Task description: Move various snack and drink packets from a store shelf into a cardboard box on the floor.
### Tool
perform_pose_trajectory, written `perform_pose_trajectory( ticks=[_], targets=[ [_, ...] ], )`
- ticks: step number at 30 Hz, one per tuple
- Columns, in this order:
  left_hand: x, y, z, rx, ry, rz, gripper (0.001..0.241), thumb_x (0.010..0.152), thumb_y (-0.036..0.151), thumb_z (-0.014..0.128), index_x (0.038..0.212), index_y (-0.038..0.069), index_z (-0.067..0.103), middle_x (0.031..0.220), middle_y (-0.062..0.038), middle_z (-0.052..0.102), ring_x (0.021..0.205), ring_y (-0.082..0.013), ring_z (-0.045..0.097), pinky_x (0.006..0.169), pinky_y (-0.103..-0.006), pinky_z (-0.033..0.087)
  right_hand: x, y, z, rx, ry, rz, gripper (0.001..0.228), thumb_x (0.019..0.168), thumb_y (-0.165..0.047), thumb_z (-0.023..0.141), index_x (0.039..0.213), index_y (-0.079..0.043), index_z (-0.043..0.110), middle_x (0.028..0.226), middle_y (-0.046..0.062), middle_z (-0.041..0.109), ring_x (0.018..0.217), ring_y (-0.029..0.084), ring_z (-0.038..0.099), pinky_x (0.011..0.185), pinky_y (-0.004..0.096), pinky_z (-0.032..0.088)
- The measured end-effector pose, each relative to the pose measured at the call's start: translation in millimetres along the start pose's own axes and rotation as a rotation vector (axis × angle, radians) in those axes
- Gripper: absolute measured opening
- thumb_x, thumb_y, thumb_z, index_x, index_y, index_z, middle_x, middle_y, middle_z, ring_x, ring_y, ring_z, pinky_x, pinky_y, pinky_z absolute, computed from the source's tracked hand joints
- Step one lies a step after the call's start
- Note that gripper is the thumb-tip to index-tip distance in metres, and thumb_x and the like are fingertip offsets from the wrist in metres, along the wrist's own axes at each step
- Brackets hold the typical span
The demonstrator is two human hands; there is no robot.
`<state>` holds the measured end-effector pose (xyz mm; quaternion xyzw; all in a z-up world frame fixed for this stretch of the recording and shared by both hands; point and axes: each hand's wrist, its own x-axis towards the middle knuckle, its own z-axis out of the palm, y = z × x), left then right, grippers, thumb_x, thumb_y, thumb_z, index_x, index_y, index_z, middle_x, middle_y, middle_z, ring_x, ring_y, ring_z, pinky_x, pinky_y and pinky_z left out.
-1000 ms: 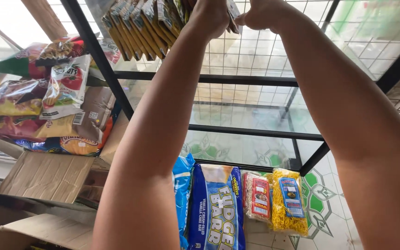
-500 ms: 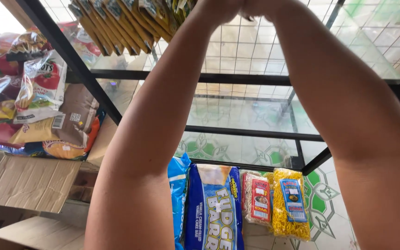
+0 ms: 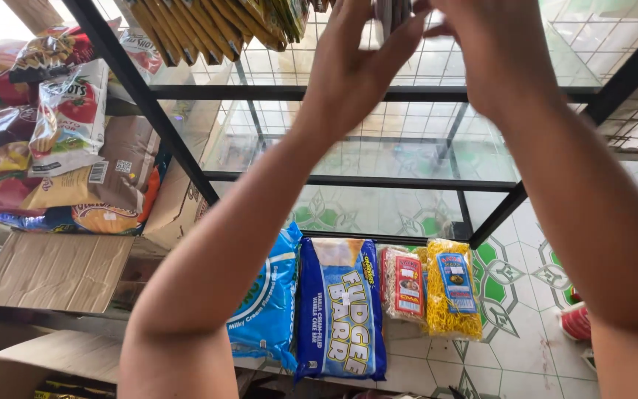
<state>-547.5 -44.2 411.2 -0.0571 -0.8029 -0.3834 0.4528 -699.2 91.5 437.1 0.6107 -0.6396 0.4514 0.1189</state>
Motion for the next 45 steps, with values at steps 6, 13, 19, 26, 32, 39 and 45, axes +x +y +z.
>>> perform_pose_trajectory(
  ticks=[6, 13, 19, 26, 32, 39, 45],
  targets=[
    [-156, 56, 24, -0.776, 0.136, -0.264, 0.050, 0.108, 0.011, 0.061, 0.152, -0.002, 0.041, 0.137, -0.009, 0.063, 0.128, -0.0166, 0.060, 0.110, -0.0327, 0.053, -165, -85, 15, 0.131, 0.069, -0.107, 0.057, 0.089, -0.011, 0.077, 0.142, -0.005, 0.057, 0.146, 0.012, 0.053, 0.137, 0.025, 0.052, 0.108, 0.037, 0.048],
    [-272, 28, 78, -0.812, 0.267, -0.530, 0.030, 0.093, -0.003, 0.078, 0.119, 0.001, 0.065, 0.113, -0.006, 0.070, 0.106, -0.0109, 0.065, 0.092, -0.0286, 0.056, -304, -43, 83, 0.947, 0.172, 0.593, 0.067, 0.087, 0.002, 0.075, 0.147, -0.004, 0.046, 0.133, 0.011, 0.056, 0.111, 0.018, 0.061, 0.091, 0.033, 0.058],
    [-295, 34, 97, -1.086, 0.541, -0.716, 0.012, 0.099, 0.009, 0.069, 0.109, 0.005, 0.065, 0.102, -0.003, 0.075, 0.093, -0.0088, 0.070, 0.080, -0.0266, 0.059, -325, -64, 91, 1.228, 0.328, 0.684, 0.047, 0.086, 0.007, 0.076, 0.127, 0.000, 0.055, 0.115, 0.008, 0.070, 0.109, 0.018, 0.067, 0.098, 0.033, 0.057],
    [-293, 42, 88, -1.103, 0.659, -0.615, 0.009, 0.102, 0.004, 0.069, 0.106, 0.005, 0.060, 0.102, -0.005, 0.073, 0.094, -0.0119, 0.070, 0.082, -0.0301, 0.060, -354, -90, 93, 0.731, 0.297, 0.416, 0.046, 0.089, 0.008, 0.080, 0.123, -0.005, 0.052, 0.109, 0.007, 0.066, 0.098, 0.011, 0.065, 0.080, 0.025, 0.053],
    [-279, 51, 60, -1.195, 0.588, -0.810, 0.021, 0.097, 0.008, 0.063, 0.118, 0.009, 0.062, 0.110, -0.003, 0.074, 0.099, -0.0114, 0.073, 0.084, -0.0308, 0.061, -350, -112, 64, 0.907, 0.116, 0.381, 0.050, 0.087, -0.002, 0.080, 0.129, -0.006, 0.054, 0.114, 0.007, 0.070, 0.107, 0.014, 0.066, 0.099, 0.031, 0.053],
    [-308, 6, 60, -1.136, 0.586, -0.729, 0.009, 0.104, 0.013, 0.066, 0.110, 0.007, 0.062, 0.100, -0.006, 0.073, 0.090, -0.0156, 0.072, 0.079, -0.0353, 0.062, -326, -150, 49, 0.237, 0.024, -0.099, 0.011, 0.080, -0.020, 0.079, 0.089, -0.016, 0.073, 0.132, 0.019, 0.057, 0.127, 0.045, 0.048, 0.108, 0.051, 0.042],
    [-315, 35, 82, -1.125, 0.379, -0.806, 0.018, 0.107, 0.017, 0.062, 0.119, 0.004, 0.059, 0.110, -0.007, 0.069, 0.095, -0.0143, 0.068, 0.082, -0.0332, 0.059, -337, -135, 71, 0.576, 0.180, 0.218, 0.011, 0.091, -0.010, 0.078, 0.096, -0.005, 0.069, 0.123, 0.011, 0.069, 0.114, 0.022, 0.072, 0.098, 0.043, 0.057]
  ],
)
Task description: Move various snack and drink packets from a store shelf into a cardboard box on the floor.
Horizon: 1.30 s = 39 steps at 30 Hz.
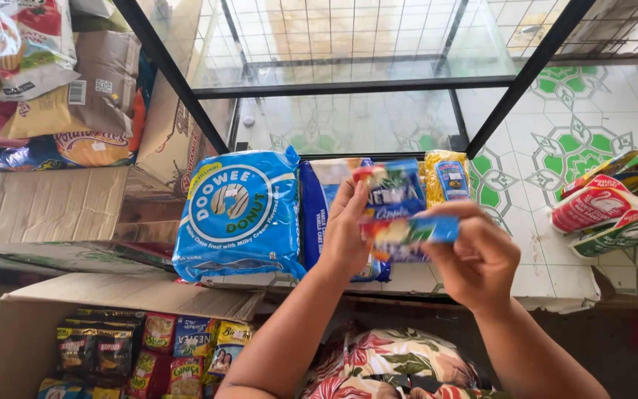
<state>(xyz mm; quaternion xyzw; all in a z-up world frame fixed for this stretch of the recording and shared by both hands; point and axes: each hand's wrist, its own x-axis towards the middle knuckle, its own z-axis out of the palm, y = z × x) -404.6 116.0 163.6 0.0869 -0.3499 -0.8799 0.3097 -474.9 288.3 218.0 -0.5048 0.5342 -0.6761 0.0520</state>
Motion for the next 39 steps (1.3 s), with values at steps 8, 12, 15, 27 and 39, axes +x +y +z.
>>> perform_pose_trajectory(
  ticks=[8, 12, 15, 27, 39],
  targets=[
    [-52, -22, 42, 0.346, -0.209, 0.213, 0.046, 0.107, 0.009, 0.055, 0.146, 0.007, 0.032, 0.134, -0.008, 0.056, 0.123, -0.0124, 0.054, 0.110, -0.0292, 0.043, 7, 20, -1, -0.183, 0.164, -0.100, 0.028, 0.106, -0.010, 0.067, 0.129, -0.002, 0.053, 0.142, 0.008, 0.046, 0.129, 0.013, 0.053, 0.108, 0.029, 0.051],
    [-57, -52, 63, 0.541, -0.006, 0.355, 0.039, 0.110, 0.013, 0.054, 0.144, 0.001, 0.041, 0.129, -0.012, 0.060, 0.115, -0.0166, 0.056, 0.101, -0.0313, 0.047, -16, 35, -26, 0.172, 0.181, 0.305, 0.046, 0.104, -0.011, 0.063, 0.146, -0.006, 0.044, 0.135, 0.008, 0.054, 0.114, 0.011, 0.055, 0.100, 0.027, 0.049],
    [-63, -62, 81, 0.807, 0.073, 0.374, 0.037, 0.107, 0.016, 0.056, 0.139, 0.001, 0.044, 0.121, -0.014, 0.065, 0.109, -0.0208, 0.063, 0.096, -0.0328, 0.051, -35, 36, -44, 0.041, 0.165, 0.333, 0.044, 0.108, -0.011, 0.057, 0.149, -0.003, 0.044, 0.131, 0.008, 0.058, 0.113, 0.010, 0.056, 0.101, 0.026, 0.048],
    [-96, -131, 91, 0.973, 0.190, 0.338, 0.037, 0.109, 0.032, 0.053, 0.128, 0.000, 0.050, 0.105, -0.017, 0.072, 0.094, -0.0271, 0.071, 0.081, -0.0371, 0.054, -106, 52, -103, 0.047, -0.029, 0.534, 0.037, 0.107, -0.028, 0.054, 0.134, -0.003, 0.055, 0.112, 0.003, 0.068, 0.098, 0.006, 0.059, 0.086, 0.024, 0.051],
    [-165, -66, 32, 0.741, 0.173, -0.146, 0.055, 0.102, 0.048, 0.043, 0.137, 0.005, 0.043, 0.096, -0.008, 0.063, 0.063, -0.0159, 0.064, 0.045, -0.0287, 0.055, -152, 26, -30, 0.374, 0.323, 0.977, 0.032, 0.100, -0.041, 0.056, 0.120, -0.015, 0.053, 0.086, -0.003, 0.062, 0.058, 0.006, 0.052, 0.042, 0.022, 0.037]
  ],
)
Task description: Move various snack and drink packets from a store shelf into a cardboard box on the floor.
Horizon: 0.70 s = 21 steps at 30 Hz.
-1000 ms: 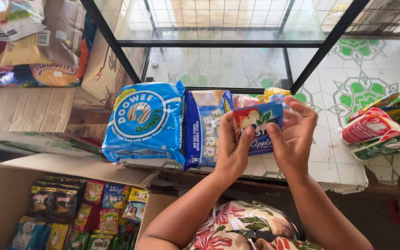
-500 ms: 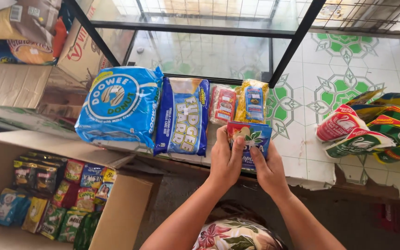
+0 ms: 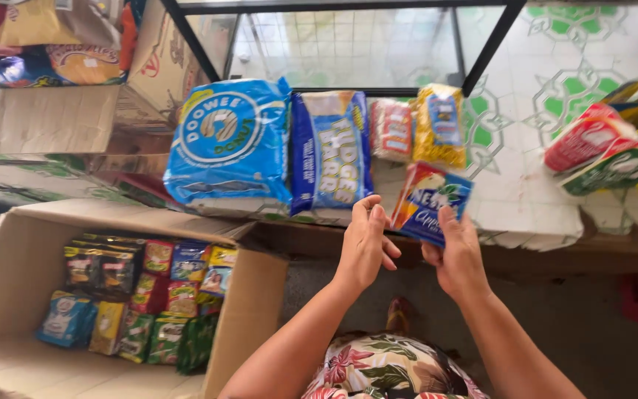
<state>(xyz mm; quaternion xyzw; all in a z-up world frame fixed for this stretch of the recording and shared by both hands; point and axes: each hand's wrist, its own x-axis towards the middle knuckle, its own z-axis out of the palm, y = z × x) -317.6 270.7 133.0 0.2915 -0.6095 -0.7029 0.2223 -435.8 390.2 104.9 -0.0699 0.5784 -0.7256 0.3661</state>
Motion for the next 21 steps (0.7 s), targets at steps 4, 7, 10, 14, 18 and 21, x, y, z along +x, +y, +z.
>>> perform_pose_trajectory(
  ticks=[4, 7, 10, 14, 18, 21],
  targets=[
    [-23, -4, -53, -0.167, -0.104, -0.104, 0.056, 0.102, 0.053, 0.039, 0.132, 0.007, 0.052, 0.096, -0.001, 0.067, 0.068, -0.0070, 0.066, 0.043, -0.0260, 0.053, -32, 31, 45, -0.034, -0.112, 0.034, 0.033, 0.101, -0.038, 0.058, 0.122, -0.014, 0.056, 0.082, -0.001, 0.059, 0.053, 0.006, 0.046, 0.040, 0.022, 0.031],
    [-37, -38, -84, -0.211, -0.143, -0.081, 0.053, 0.107, 0.050, 0.042, 0.133, 0.006, 0.053, 0.089, -0.005, 0.062, 0.062, -0.0103, 0.061, 0.045, -0.0254, 0.051, -51, 51, 69, -0.090, -0.160, 0.016, 0.032, 0.096, -0.030, 0.059, 0.124, -0.014, 0.054, 0.080, 0.001, 0.059, 0.053, 0.007, 0.047, 0.041, 0.023, 0.034],
    [-57, -54, -99, -0.186, -0.103, -0.082, 0.051, 0.110, 0.048, 0.042, 0.128, 0.003, 0.055, 0.084, -0.008, 0.061, 0.059, -0.0123, 0.059, 0.044, -0.0260, 0.048, -81, 45, 73, -0.102, -0.182, -0.063, 0.033, 0.096, -0.028, 0.058, 0.125, -0.013, 0.054, 0.080, 0.003, 0.060, 0.052, 0.007, 0.044, 0.041, 0.023, 0.031],
    [-90, -41, -93, -0.345, -0.074, -0.203, 0.049, 0.106, 0.049, 0.041, 0.131, 0.009, 0.055, 0.091, -0.004, 0.064, 0.063, -0.0111, 0.061, 0.047, -0.0261, 0.050, -101, 60, 47, -0.169, -0.148, 0.081, 0.029, 0.099, -0.030, 0.057, 0.118, -0.010, 0.048, 0.077, 0.005, 0.058, 0.050, 0.009, 0.044, 0.041, 0.025, 0.031],
    [-117, -46, -82, -0.322, -0.030, -0.186, 0.050, 0.104, 0.050, 0.042, 0.127, 0.008, 0.056, 0.093, -0.004, 0.067, 0.067, -0.0107, 0.065, 0.049, -0.0269, 0.052, -113, 62, 32, -0.191, -0.409, 0.103, 0.029, 0.101, -0.029, 0.056, 0.121, -0.009, 0.050, 0.077, 0.005, 0.055, 0.050, 0.007, 0.040, 0.042, 0.024, 0.031],
    [-137, -62, -75, -0.302, 0.014, -0.192, 0.044, 0.104, 0.045, 0.050, 0.126, 0.007, 0.055, 0.095, -0.005, 0.067, 0.070, -0.0100, 0.064, 0.051, -0.0270, 0.053, -128, 70, 29, -0.245, -0.450, 0.114, 0.028, 0.101, -0.026, 0.055, 0.122, -0.010, 0.049, 0.082, 0.003, 0.058, 0.053, 0.006, 0.040, 0.043, 0.023, 0.032]
  ],
)
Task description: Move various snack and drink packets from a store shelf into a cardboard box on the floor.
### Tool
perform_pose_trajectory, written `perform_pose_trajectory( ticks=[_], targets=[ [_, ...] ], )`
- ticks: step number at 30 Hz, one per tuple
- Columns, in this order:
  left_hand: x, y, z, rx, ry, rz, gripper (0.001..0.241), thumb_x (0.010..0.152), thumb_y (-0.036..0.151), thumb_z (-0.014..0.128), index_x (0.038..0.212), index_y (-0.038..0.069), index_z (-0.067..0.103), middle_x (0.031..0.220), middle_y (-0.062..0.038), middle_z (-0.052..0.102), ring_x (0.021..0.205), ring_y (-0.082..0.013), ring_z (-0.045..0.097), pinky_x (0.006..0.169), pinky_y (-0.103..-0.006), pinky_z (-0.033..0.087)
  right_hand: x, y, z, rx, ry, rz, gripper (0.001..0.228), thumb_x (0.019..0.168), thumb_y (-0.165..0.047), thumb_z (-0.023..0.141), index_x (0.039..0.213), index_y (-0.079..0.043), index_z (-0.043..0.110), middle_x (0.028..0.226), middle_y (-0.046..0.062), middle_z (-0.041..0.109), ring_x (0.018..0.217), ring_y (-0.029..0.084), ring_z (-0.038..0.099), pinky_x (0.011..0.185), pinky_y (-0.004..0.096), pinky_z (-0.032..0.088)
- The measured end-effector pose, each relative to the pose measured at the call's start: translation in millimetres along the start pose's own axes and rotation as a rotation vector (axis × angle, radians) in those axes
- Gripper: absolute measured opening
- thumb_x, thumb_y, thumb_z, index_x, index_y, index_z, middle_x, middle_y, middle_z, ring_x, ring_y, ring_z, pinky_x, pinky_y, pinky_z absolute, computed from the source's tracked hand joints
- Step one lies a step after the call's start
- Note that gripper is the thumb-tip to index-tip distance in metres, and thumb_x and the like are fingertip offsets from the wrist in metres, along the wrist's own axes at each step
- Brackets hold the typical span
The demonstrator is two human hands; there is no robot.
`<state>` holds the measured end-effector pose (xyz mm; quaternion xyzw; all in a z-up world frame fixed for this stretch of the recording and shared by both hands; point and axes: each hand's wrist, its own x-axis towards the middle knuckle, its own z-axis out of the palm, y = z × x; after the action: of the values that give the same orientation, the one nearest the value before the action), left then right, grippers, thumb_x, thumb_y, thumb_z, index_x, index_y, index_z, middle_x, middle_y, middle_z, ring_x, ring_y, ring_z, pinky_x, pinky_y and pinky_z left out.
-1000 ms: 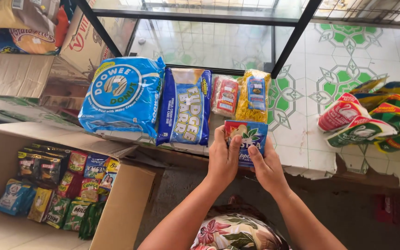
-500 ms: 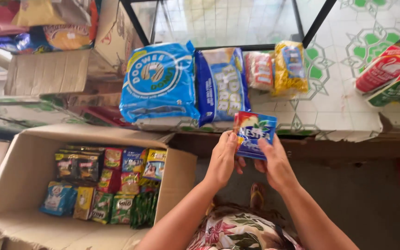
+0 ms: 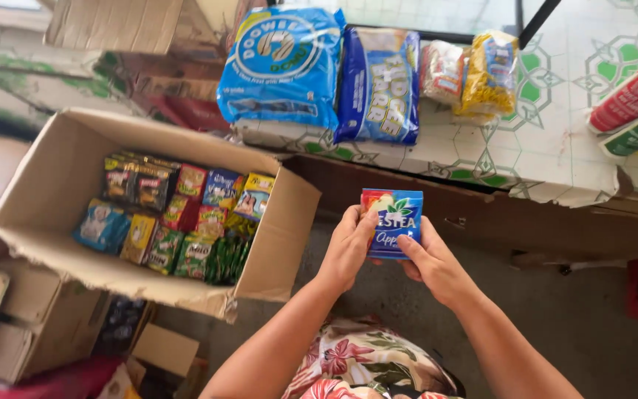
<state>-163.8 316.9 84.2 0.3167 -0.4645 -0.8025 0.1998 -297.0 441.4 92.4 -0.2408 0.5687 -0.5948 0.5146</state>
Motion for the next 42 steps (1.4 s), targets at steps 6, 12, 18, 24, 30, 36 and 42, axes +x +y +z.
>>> perform_pose_trajectory(
  ticks=[6, 12, 18, 24, 30, 36, 42],
  targets=[
    [-35, 4, -3, 0.086, 0.114, 0.010, 0.039, 0.102, 0.041, 0.053, 0.121, 0.007, 0.053, 0.093, -0.003, 0.066, 0.068, -0.0074, 0.063, 0.047, -0.0254, 0.049, -26, 15, 38, -0.103, 0.007, -0.034, 0.028, 0.101, -0.024, 0.056, 0.123, -0.010, 0.048, 0.088, 0.001, 0.060, 0.059, 0.006, 0.045, 0.047, 0.022, 0.036],
    [-49, 6, -45, 0.117, 0.099, 0.249, 0.032, 0.105, 0.032, 0.058, 0.117, 0.002, 0.058, 0.097, -0.002, 0.066, 0.081, -0.0046, 0.059, 0.066, -0.0225, 0.051, -35, 16, 78, -0.154, -0.019, -0.091, 0.034, 0.102, -0.028, 0.054, 0.128, -0.008, 0.048, 0.091, 0.000, 0.059, 0.065, 0.006, 0.049, 0.052, 0.022, 0.041],
    [-47, 42, -152, 0.106, 0.134, 0.325, 0.029, 0.105, 0.028, 0.059, 0.117, 0.002, 0.057, 0.101, -0.002, 0.066, 0.088, -0.0057, 0.059, 0.077, -0.0239, 0.052, -15, 29, 117, -0.014, 0.045, -0.118, 0.044, 0.102, -0.026, 0.050, 0.140, -0.006, 0.044, 0.094, 0.007, 0.065, 0.063, 0.009, 0.052, 0.054, 0.023, 0.044],
    [22, 51, -337, 0.183, 0.322, 0.216, 0.029, 0.106, 0.026, 0.055, 0.118, 0.000, 0.057, 0.102, -0.006, 0.068, 0.086, -0.0102, 0.061, 0.077, -0.0292, 0.053, 17, 33, 190, 0.118, 0.105, -0.144, 0.041, 0.103, -0.023, 0.052, 0.139, -0.003, 0.045, 0.093, 0.009, 0.064, 0.064, 0.009, 0.052, 0.053, 0.024, 0.042],
    [114, 23, -429, 0.486, 0.368, -0.037, 0.038, 0.101, 0.032, 0.055, 0.125, 0.003, 0.054, 0.105, -0.014, 0.066, 0.086, -0.0207, 0.062, 0.071, -0.0410, 0.051, 52, 42, 245, 0.051, 0.045, -0.129, 0.039, 0.101, -0.020, 0.055, 0.135, -0.002, 0.049, 0.092, 0.007, 0.064, 0.064, 0.008, 0.053, 0.054, 0.024, 0.043],
    [185, -27, -462, 0.766, 0.266, -0.010, 0.041, 0.097, 0.033, 0.059, 0.118, -0.003, 0.064, 0.108, -0.026, 0.071, 0.095, -0.0379, 0.069, 0.076, -0.0478, 0.055, 105, 48, 285, -0.298, 0.032, -0.131, 0.031, 0.099, -0.016, 0.063, 0.126, -0.003, 0.060, 0.090, 0.009, 0.062, 0.070, 0.011, 0.054, 0.061, 0.028, 0.046],
    [192, -54, -470, 1.327, 0.218, 0.192, 0.045, 0.101, 0.039, 0.061, 0.116, -0.003, 0.062, 0.114, -0.028, 0.068, 0.107, -0.0443, 0.067, 0.089, -0.0507, 0.055, 186, 73, 320, -1.301, -0.036, -0.270, 0.049, 0.089, -0.019, 0.074, 0.132, -0.005, 0.056, 0.136, 0.021, 0.051, 0.119, 0.036, 0.056, 0.098, 0.046, 0.050]
  ],
)
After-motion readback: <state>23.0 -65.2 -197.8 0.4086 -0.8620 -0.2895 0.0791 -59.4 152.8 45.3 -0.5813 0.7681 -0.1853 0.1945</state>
